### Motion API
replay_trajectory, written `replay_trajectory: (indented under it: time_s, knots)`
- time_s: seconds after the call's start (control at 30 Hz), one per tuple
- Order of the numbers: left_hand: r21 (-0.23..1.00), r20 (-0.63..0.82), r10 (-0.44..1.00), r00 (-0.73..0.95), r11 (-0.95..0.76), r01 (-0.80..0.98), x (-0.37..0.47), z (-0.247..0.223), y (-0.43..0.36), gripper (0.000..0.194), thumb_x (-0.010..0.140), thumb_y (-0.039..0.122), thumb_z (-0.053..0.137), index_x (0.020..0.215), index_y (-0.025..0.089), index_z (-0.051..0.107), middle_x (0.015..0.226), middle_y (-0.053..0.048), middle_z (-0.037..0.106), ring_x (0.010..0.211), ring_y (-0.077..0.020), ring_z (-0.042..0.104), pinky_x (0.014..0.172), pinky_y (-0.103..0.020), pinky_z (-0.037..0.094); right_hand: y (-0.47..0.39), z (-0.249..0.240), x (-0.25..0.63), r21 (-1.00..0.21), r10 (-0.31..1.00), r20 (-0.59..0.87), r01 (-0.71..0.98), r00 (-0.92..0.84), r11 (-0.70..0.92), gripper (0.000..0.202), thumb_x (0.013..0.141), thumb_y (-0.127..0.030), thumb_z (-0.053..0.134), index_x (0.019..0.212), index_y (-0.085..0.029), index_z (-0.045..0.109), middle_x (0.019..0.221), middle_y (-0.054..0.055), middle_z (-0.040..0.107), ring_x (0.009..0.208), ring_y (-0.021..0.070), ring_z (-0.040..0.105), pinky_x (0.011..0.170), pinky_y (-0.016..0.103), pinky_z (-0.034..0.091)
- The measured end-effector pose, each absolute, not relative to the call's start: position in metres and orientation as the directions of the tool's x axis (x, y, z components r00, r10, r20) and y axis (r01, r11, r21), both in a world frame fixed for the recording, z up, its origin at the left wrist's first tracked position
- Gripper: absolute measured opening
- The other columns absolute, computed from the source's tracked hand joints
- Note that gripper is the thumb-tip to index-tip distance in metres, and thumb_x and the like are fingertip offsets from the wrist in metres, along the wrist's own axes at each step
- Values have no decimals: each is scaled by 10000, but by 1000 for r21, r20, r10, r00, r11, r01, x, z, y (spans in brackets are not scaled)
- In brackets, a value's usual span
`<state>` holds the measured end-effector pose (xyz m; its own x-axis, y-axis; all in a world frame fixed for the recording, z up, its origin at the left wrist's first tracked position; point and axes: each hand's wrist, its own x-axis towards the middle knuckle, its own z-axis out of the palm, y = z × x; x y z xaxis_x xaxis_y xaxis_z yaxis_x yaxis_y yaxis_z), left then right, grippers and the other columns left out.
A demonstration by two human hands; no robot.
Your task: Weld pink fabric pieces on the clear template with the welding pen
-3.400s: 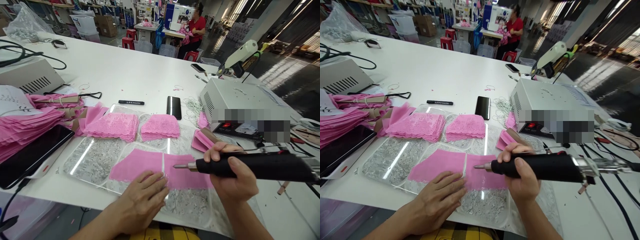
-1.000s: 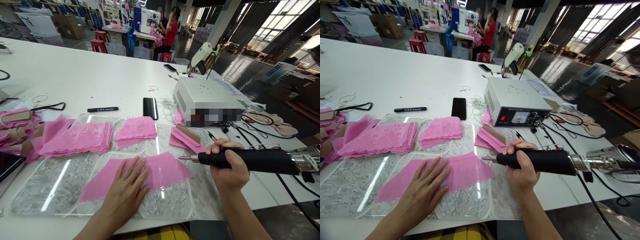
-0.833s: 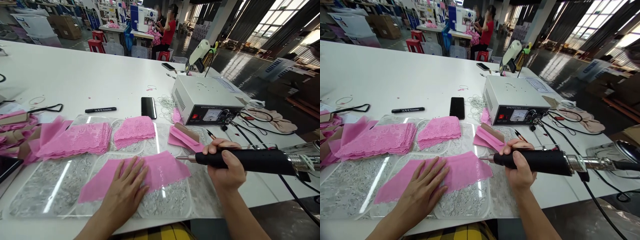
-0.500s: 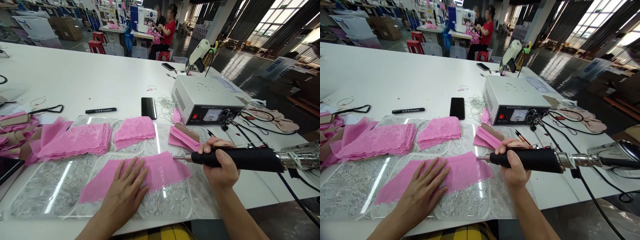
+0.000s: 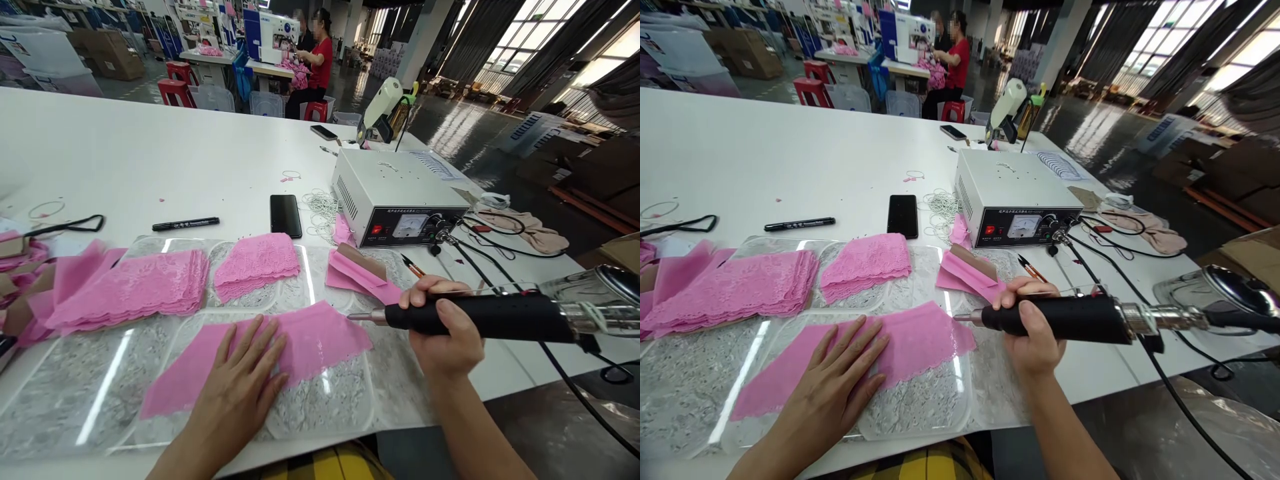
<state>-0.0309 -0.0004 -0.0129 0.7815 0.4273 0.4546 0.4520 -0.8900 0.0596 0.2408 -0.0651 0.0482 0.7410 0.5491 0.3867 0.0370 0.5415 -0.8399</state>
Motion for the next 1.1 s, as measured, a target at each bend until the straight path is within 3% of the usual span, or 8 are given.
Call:
replay_trajectory:
  time_s: [0.3, 0.57, 1.1]
  knots:
    - [51, 454, 422, 785, -892, 450, -30, -11, 0, 378, 962, 250, 477, 1324, 170, 552, 1410, -93, 537, 1377, -284, 406, 1191, -474, 189, -74, 45, 243, -844, 574, 398, 40, 715, 535, 73, 708, -250, 624, 751, -192, 617, 805, 14, 567, 578, 104, 523, 530, 310, 498]
    - [36, 455, 399, 796, -901, 431, -31, -11, 2, 388, 954, 241, 490, 1327, 154, 551, 1436, -91, 511, 1430, -273, 317, 1214, -442, 123, -73, 47, 244, -835, 561, 420, 61, 713, 547, 64, 713, -248, 618, 750, -196, 618, 788, 9, 574, 572, 102, 522, 528, 309, 503]
    - [41, 459, 400, 793, -902, 431, -30, -10, 1, 389, 963, 237, 485, 1336, 145, 542, 1434, -106, 510, 1423, -278, 333, 1211, -448, 138, -93, 48, 255, -836, 572, 475, 139, 669, 532, 56, 742, -224, 607, 774, -190, 638, 788, 18, 592, 578, 106, 538, 520, 293, 498]
